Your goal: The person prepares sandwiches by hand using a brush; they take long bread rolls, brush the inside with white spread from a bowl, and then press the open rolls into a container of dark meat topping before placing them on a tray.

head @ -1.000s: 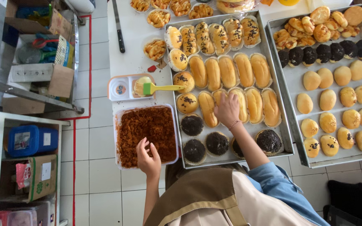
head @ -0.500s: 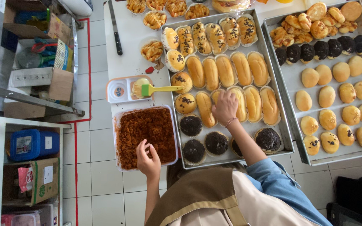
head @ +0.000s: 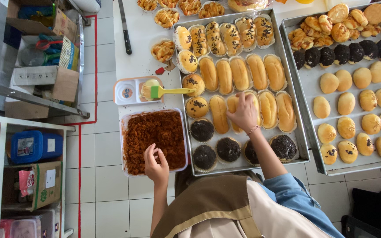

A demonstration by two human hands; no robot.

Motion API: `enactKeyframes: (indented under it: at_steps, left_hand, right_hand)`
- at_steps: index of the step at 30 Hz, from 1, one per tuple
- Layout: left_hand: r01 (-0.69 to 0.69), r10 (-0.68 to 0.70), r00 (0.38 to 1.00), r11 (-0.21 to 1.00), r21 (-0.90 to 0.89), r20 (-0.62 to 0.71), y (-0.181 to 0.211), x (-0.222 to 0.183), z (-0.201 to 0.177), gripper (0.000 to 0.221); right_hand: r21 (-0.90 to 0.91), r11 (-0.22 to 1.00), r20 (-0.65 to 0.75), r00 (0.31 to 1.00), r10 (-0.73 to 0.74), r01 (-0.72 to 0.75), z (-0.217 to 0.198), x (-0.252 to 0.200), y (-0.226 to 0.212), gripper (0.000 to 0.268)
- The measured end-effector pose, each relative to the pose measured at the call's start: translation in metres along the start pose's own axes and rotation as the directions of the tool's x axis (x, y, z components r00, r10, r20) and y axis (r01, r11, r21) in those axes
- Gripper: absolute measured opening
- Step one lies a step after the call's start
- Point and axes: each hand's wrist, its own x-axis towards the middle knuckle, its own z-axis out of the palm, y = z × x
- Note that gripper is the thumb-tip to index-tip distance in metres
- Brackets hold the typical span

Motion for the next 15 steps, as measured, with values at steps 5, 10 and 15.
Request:
enactKeyframes:
  at_steps: [5,10,15]
  left_hand:
    - [-0.002,0.002,1.0,1.0,-0.02,0.007,0.002,0.001,-0.002,0.026]
    - [0.003,0.001,1.0,0.992,-0.127,0.031,0.007,0.005,-0.007,0.026]
    - [0.078,-0.02,0.983,0.945,-0.316,0.18,0.036,0.019,0.006,0.026]
  right_hand:
    - [0.109,0.993,0.007,0.999,-0.043,0.042,-0.007,-0.005,0.012,0.078]
    - [0.177,0.983,-0.081,0.996,-0.039,0.052,-0.016,-0.004,0.017,0.084]
    - [0.216,0.921,0.138,0.944,0.299,-0.324,-0.06,-0.014,-0.002,0.087]
